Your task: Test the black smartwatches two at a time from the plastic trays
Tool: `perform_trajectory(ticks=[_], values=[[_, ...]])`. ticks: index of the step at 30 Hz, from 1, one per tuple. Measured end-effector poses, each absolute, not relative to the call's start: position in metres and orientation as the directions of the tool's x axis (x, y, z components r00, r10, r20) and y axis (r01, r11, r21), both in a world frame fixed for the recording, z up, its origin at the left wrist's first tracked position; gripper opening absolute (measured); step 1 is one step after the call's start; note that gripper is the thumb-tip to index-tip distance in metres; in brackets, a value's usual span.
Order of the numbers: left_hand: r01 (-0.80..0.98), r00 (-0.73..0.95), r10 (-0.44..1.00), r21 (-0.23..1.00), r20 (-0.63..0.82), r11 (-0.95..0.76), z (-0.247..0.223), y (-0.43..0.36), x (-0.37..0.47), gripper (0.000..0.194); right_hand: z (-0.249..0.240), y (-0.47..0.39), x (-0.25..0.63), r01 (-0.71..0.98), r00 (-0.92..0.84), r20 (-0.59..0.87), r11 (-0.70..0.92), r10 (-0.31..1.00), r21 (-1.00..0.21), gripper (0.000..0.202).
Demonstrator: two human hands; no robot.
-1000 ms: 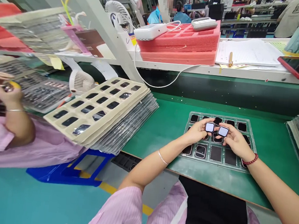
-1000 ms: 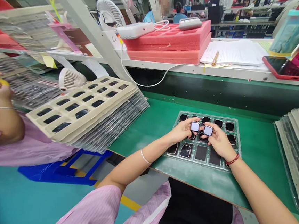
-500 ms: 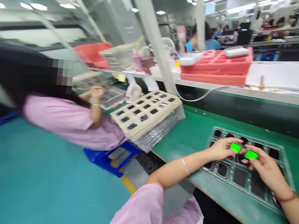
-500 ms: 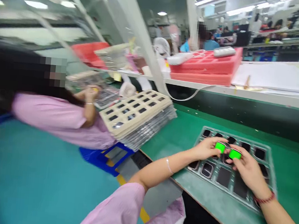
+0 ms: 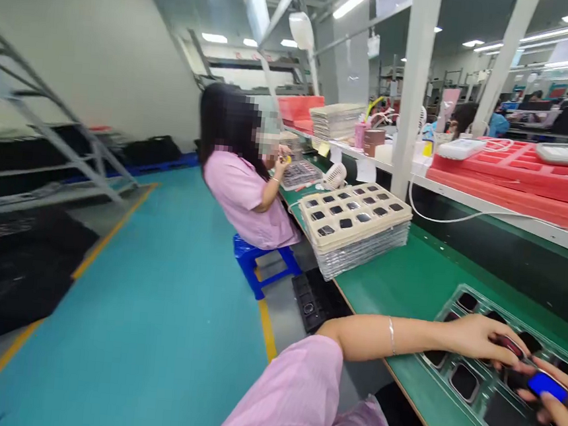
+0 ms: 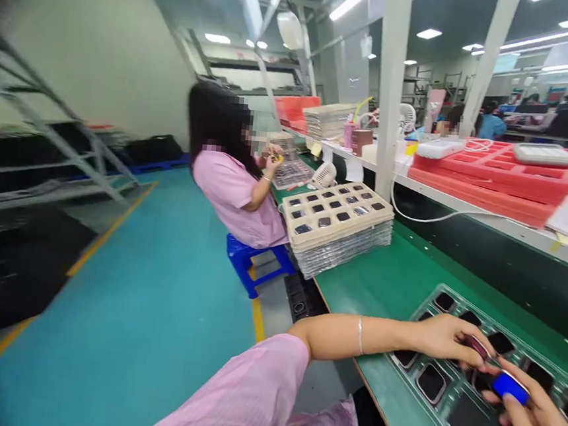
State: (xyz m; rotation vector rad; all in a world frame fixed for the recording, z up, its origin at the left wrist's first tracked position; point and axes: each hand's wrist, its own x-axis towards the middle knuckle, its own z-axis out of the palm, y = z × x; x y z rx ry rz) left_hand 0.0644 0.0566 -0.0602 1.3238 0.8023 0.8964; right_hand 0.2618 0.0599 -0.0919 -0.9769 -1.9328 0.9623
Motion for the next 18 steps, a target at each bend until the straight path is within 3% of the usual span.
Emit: perform_trajectory(ticks=[2,5,10,18], values=[[-0.096,0.435,0.900,0.994,-0.002,0.049,-0.056,0.052,0.065,0.045,-0.078,0.043,0.274,0.326,-0.328,0.162,0.273,0.931,-0.905,0.038],[-0.111,0.420,0.907,0.992,-0.006,0.057,-0.047,0.045,0.065,0.035,-0.060,0.026,0.273,0.239,-0.324,0.107,0.190,0.940,-0.952,0.039],[-0.020,0.408,0.911,0.997,-0.060,0.074,-0.039,0.046,0.059,0.047,-0.048,0.027,0.260,0.111,-0.297,0.037,0.073,0.954,-0.991,0.035],[-0.039,0.450,0.890,0.995,-0.067,0.095,-0.038,0.042,0.061,0.047,-0.047,0.023,0.262,0.082,-0.286,0.017,0.042,0.958,-0.996,0.026]])
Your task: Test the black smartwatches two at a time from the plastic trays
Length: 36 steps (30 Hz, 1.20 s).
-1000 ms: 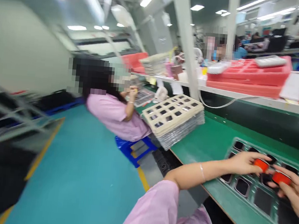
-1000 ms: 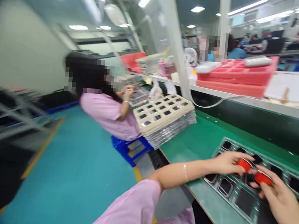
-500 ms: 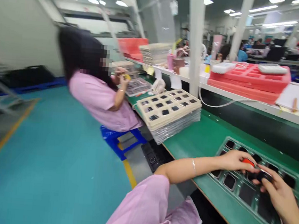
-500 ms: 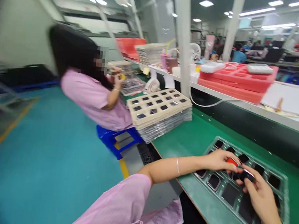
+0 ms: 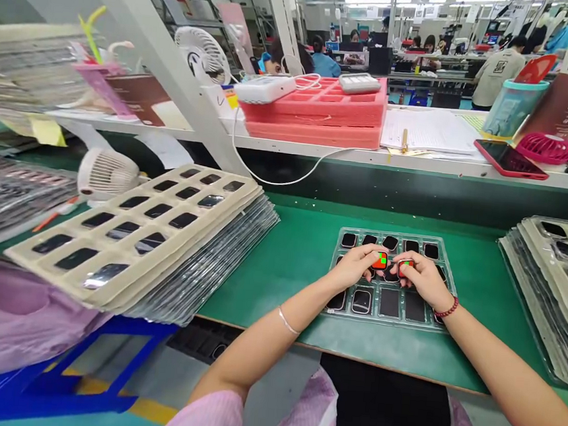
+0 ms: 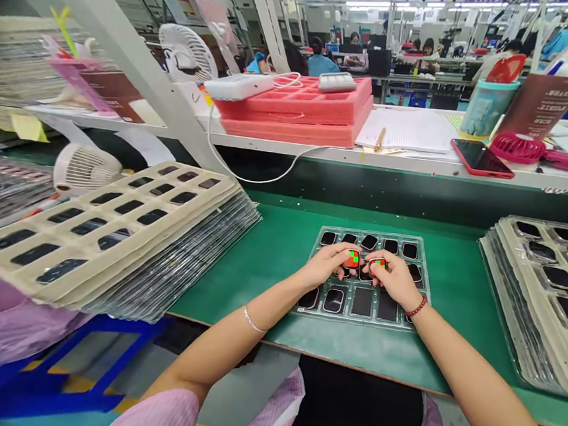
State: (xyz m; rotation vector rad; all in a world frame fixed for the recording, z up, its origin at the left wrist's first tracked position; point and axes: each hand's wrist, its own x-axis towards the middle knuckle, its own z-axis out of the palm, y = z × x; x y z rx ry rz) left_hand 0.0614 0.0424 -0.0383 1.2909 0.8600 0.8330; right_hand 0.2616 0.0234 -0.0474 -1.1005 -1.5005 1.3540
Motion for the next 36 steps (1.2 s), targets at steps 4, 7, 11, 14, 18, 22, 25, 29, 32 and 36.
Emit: perform_trajectory(ticks=[4,7,11,14,18,22,25,29,32,36], values=[[-0.016,0.456,0.889,0.998,-0.047,0.061,-0.0361,0.0413,0.0620,0.045,-0.0467,0.0239,0.2621,0.067,-0.309,0.032,0.056,0.950,-0.996,0.024],[-0.016,0.472,0.882,1.000,-0.013,0.024,-0.0371,0.0415,0.0622,0.046,-0.0462,0.0237,0.2618,0.067,-0.318,0.053,0.078,0.947,-0.995,0.027],[-0.018,0.466,0.885,1.000,0.006,0.003,-0.0398,0.0417,0.0627,0.048,-0.0476,0.0232,0.2601,0.067,-0.306,0.064,0.089,0.950,-0.994,0.033],[-0.016,0.443,0.897,1.000,0.010,-0.004,-0.0412,0.0419,0.0632,0.048,-0.0492,0.0234,0.2591,0.063,-0.296,0.066,0.089,0.953,-0.994,0.037],[0.004,0.424,0.906,1.000,-0.005,0.004,-0.0418,0.0419,0.0638,0.043,-0.0490,0.0237,0.2585,0.054,-0.300,0.080,0.101,0.951,-0.993,0.035],[-0.004,0.419,0.908,1.000,-0.002,0.003,-0.0413,0.0410,0.0642,0.036,-0.0466,0.0224,0.2589,0.084,-0.302,0.078,0.108,0.950,-0.991,0.028],[-0.032,0.427,0.904,0.999,0.025,-0.013,-0.0400,0.0402,0.0642,0.033,-0.0458,0.0213,0.2602,0.128,-0.302,0.073,0.116,0.950,-0.985,0.024],[-0.005,0.422,0.906,1.000,0.029,-0.030,-0.0395,0.0400,0.0630,0.031,-0.0466,0.0213,0.2623,0.092,-0.323,0.052,0.086,0.945,-0.992,0.020],[0.021,0.415,0.909,0.998,0.037,-0.051,-0.0415,0.0407,0.0627,0.030,-0.0468,0.0220,0.2633,0.041,-0.319,0.031,0.046,0.947,-0.998,0.022],[0.050,0.415,0.909,0.998,0.024,-0.049,-0.0433,0.0412,0.0632,0.029,-0.0458,0.0229,0.2639,-0.022,-0.281,0.013,0.007,0.960,-1.000,0.025]])
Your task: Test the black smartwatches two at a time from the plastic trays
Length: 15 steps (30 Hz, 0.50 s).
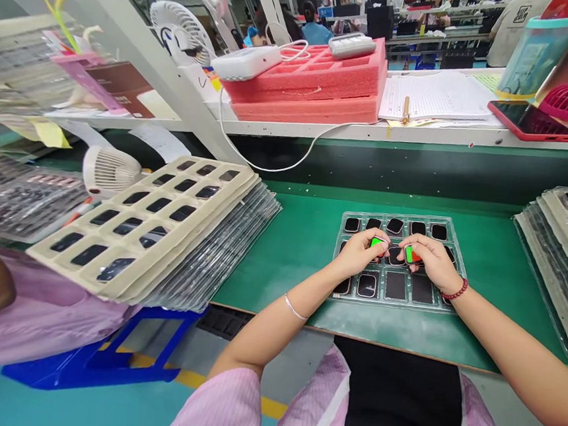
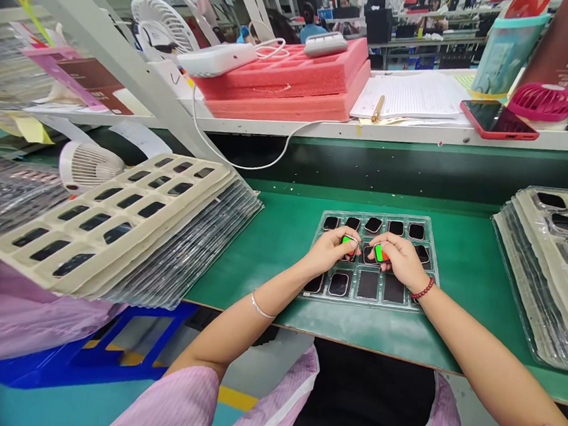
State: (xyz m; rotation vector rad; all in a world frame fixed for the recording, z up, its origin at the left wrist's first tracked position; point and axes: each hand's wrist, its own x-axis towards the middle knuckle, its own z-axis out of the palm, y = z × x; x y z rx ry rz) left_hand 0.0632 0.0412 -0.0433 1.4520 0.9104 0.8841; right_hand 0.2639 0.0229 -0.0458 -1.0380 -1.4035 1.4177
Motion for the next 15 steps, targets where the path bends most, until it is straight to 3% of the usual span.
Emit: perform_trajectory(ticks=[6,15], values=[[0.029,0.440,0.898,0.999,0.004,-0.018,-0.040,0.040,0.064,0.027,-0.047,0.025,0.263,-0.051,-0.284,-0.005,-0.021,0.959,-0.998,0.029],[-0.046,0.458,0.886,0.997,0.075,-0.060,-0.046,0.042,0.066,0.039,-0.056,0.027,0.261,0.000,-0.275,0.087,0.091,0.958,-0.996,0.043]])
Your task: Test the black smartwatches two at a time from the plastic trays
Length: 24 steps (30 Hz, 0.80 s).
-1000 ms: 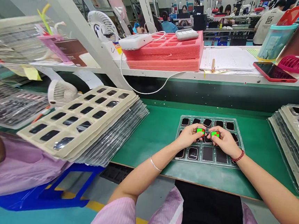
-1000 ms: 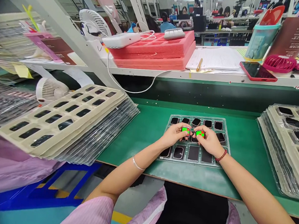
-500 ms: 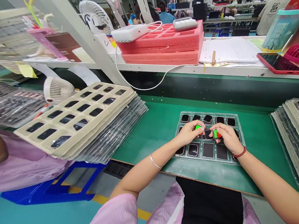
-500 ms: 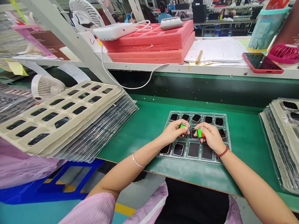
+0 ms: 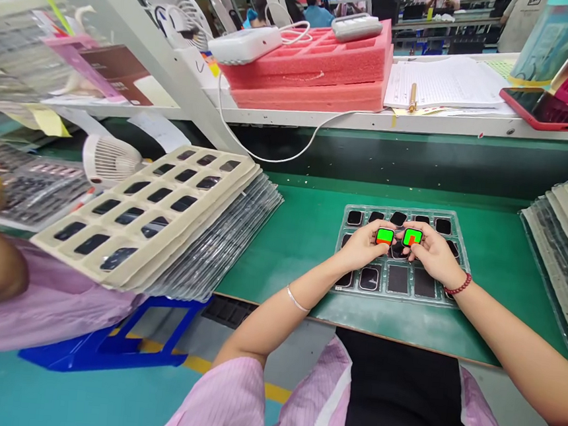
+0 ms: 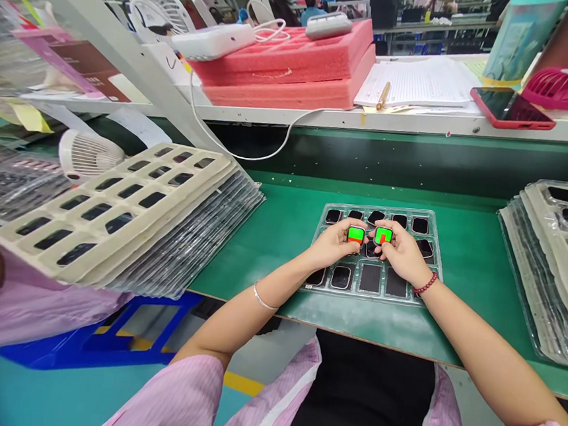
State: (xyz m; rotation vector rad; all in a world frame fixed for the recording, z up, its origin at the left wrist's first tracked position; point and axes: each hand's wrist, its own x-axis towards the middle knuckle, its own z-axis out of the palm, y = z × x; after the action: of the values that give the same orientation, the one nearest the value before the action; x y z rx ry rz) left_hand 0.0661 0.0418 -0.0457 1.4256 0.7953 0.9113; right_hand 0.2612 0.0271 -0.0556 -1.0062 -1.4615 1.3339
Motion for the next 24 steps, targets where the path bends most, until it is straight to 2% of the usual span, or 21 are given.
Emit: perform_trajectory(ticks=[10,15,21,24], values=[[-0.028,0.462,0.885,0.998,0.056,-0.049,-0.042,0.039,0.066,0.040,-0.050,0.023,0.261,0.072,-0.276,0.118,0.143,0.954,-0.987,0.028],[-0.037,0.476,0.877,0.998,0.065,-0.054,-0.041,0.039,0.065,0.039,-0.044,0.021,0.261,0.067,-0.248,0.085,0.104,0.965,-0.992,0.023],[-0.012,0.501,0.865,0.999,0.036,-0.035,-0.048,0.043,0.064,0.054,-0.044,0.022,0.260,0.011,-0.259,0.092,0.098,0.961,-0.995,0.045],[-0.024,0.483,0.875,1.000,0.029,-0.020,-0.050,0.044,0.065,0.058,-0.046,0.024,0.260,0.000,-0.274,0.101,0.105,0.957,-0.994,0.050]])
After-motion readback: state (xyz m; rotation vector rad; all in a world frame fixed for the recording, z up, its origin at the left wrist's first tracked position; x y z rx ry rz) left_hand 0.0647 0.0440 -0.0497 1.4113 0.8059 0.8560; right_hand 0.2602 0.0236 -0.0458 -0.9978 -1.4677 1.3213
